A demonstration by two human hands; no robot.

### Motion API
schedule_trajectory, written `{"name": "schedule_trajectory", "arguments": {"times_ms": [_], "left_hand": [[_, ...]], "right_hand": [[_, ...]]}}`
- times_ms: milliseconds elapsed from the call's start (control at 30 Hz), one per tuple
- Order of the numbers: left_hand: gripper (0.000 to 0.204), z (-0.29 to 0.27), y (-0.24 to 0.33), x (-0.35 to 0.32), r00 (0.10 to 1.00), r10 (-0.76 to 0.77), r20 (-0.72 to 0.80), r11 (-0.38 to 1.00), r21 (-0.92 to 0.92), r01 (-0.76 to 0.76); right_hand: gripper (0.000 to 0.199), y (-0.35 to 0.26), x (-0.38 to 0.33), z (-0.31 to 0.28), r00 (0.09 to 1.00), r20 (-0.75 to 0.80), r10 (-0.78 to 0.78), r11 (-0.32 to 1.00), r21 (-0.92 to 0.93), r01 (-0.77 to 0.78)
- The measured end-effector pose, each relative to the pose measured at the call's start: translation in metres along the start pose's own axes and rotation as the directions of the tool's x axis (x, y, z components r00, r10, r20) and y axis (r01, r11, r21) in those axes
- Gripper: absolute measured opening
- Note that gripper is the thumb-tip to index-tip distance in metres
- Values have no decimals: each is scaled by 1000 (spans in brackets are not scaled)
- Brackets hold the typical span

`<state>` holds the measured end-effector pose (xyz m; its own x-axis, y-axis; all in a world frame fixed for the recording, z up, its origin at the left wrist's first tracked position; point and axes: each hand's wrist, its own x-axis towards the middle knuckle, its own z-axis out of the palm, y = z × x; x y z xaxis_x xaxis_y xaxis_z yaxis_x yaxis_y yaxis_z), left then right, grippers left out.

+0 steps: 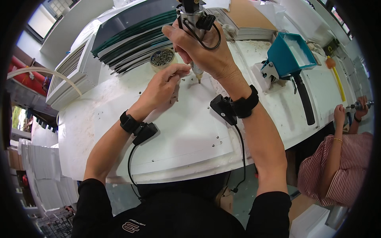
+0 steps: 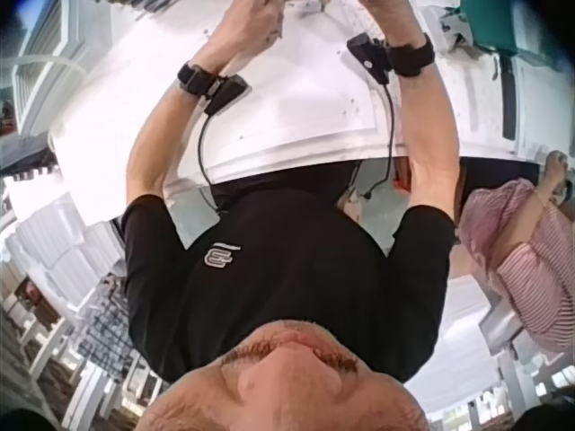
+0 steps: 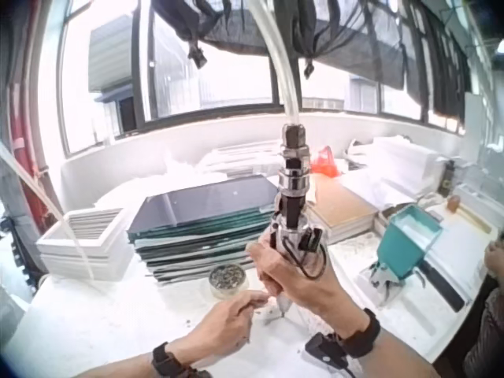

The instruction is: The person assembles a white window frame by first placing a dark glass pane into the frame and applying sealant. They then position a white metal cover plate over the glass and secure it using a pneumatic screwdriver to drive multiple screws into the plate.

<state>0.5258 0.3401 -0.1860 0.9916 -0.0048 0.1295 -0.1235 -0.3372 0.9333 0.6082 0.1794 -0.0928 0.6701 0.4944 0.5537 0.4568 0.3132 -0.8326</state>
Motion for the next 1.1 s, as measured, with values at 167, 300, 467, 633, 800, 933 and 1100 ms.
{"name": "schedule_trajectory", "arguments": {"times_ms": [167, 300, 467, 633, 800, 933, 1100], "left_hand": [[24, -11, 3, -11, 988, 153, 18, 864, 483, -143], [15, -9, 4, -5, 953, 289, 96, 698, 660, -278], [10, -3, 9, 3, 943, 281, 178, 562, 767, -312], [14, -19, 38, -19, 993, 37, 113, 783, 614, -99], [15, -25, 34, -54, 988, 113, 105, 774, 614, -154], [16, -16, 38, -60, 992, 113, 62, 761, 636, -127], [17, -12, 36, -56, 989, 112, 92, 751, 644, -145]], "right_hand": [[30, -34, -2, -6, 994, -92, -63, 997, -47, 58], [29, -23, -5, -22, 995, -86, -40, 975, -220, 20], [33, 22, -10, -30, 991, -107, -78, 945, -324, 39], [32, 24, -9, -30, 994, -107, -22, 940, -340, -16], [31, 32, -11, -38, 992, -124, 18, 972, -232, -47], [31, 32, -13, -42, 988, -130, 78, 971, -215, -105], [32, 32, -14, -42, 991, -137, 16, 981, -190, -42]]}}
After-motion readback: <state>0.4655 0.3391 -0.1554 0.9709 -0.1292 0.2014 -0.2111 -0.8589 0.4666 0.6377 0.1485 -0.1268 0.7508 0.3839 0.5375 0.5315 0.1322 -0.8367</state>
